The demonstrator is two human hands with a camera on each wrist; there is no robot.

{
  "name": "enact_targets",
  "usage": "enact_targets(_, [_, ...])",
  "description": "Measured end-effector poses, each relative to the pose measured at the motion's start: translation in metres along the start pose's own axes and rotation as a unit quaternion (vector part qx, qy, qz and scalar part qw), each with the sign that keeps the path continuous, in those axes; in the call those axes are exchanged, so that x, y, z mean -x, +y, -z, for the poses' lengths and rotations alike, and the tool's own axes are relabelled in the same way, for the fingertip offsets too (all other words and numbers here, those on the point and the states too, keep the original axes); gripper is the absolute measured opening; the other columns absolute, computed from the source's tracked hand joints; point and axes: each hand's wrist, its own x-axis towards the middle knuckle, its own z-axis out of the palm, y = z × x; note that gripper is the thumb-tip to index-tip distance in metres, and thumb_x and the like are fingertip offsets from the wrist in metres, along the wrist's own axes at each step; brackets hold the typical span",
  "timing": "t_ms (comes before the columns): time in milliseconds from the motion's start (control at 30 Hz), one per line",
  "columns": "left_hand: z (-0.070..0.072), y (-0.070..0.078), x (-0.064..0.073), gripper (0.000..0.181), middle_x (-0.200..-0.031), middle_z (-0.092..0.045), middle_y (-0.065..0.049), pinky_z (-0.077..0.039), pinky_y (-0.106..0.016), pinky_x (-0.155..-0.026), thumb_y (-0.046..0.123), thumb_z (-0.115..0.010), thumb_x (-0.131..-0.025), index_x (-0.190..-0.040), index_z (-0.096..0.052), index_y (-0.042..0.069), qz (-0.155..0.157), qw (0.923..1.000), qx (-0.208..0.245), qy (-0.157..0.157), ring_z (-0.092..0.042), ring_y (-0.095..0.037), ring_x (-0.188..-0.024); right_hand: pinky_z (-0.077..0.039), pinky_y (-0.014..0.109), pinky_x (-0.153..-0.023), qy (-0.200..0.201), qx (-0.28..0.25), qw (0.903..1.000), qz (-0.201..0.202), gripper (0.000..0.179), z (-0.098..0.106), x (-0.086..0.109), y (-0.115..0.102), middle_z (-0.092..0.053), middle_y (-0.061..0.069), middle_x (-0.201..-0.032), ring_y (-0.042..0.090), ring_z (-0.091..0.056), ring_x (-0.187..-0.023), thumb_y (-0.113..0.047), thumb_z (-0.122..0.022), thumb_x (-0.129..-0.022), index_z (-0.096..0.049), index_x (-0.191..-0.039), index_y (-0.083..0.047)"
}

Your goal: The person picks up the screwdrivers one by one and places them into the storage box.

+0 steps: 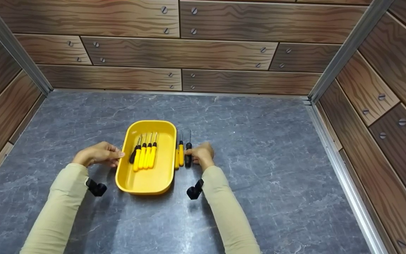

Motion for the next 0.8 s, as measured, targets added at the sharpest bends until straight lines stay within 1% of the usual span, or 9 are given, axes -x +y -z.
enact_targets(100, [0.0001,0.0001,0.0003,0.021,-0.063,-0.064,0.004,-0.057,-0.017,-0.062,0.017,-0.061,-0.095,-0.101,-0.062,-0.004,-0.001,1.0000,0.001,0.001,-0.062,-0.005,-0.059,-0.058,0.022,-0.057,-0.001,0.001,1.0000,0.003,0.027,-0.0018,0.0000,0.0004,-0.056,-0.003,-0.061,0.007,-0.057,-0.052,-0.009,-0.079,-0.077,-0.052,-0.081,-0.008])
enact_targets(267, [-0.0002,0.0003,0.0011,0.027,-0.063,-0.064,0.004,-0.057,-0.018,-0.063,0.016,-0.060,-0.095,-0.108,-0.060,-0.008,-0.001,1.0000,-0.001,0.000,-0.062,-0.005,-0.059,-0.059,0.023,-0.057,0.004,-0.002,1.0000,0.006,0.028,-0.0044,-0.0006,0.0011,-0.056,-0.003,-0.060,0.008,-0.058,-0.053,-0.009,-0.080,-0.075,-0.052,-0.082,-0.007])
enact_targets(533, [-0.0014,0.0006,0.0012,0.028,-0.064,-0.063,0.004,-0.056,-0.017,-0.063,0.017,-0.059,-0.096,-0.110,-0.060,-0.008,0.004,1.0000,0.004,-0.003,-0.062,-0.004,-0.059,-0.060,0.023,-0.059,0.015,0.000,0.9999,-0.007,0.034,-0.0078,-0.0015,0.0001,-0.058,-0.003,-0.056,0.006,-0.059,-0.051,-0.005,-0.082,-0.072,-0.050,-0.086,-0.008])
enact_targets(700, [-0.0017,0.0005,0.0013,0.029,-0.064,-0.063,0.003,-0.056,-0.016,-0.062,0.016,-0.059,-0.096,-0.111,-0.060,-0.009,0.003,1.0000,0.003,-0.001,-0.061,-0.004,-0.059,-0.060,0.024,-0.058,0.017,-0.002,0.9998,-0.005,0.032,-0.0085,-0.0023,0.0005,-0.058,-0.002,-0.054,0.007,-0.060,-0.048,-0.002,-0.082,-0.070,-0.052,-0.080,-0.006])
enact_targets(800, [-0.0018,0.0001,0.0014,0.028,-0.063,-0.063,0.004,-0.055,-0.016,-0.061,0.016,-0.059,-0.096,-0.110,-0.061,-0.009,0.001,1.0000,0.002,0.002,-0.061,-0.004,-0.058,-0.059,0.023,-0.057,0.020,0.010,0.9997,-0.003,0.033,-0.0086,-0.0024,0.0009,-0.057,-0.003,-0.053,0.007,-0.059,-0.047,-0.002,-0.083,-0.069,-0.051,-0.078,-0.006])
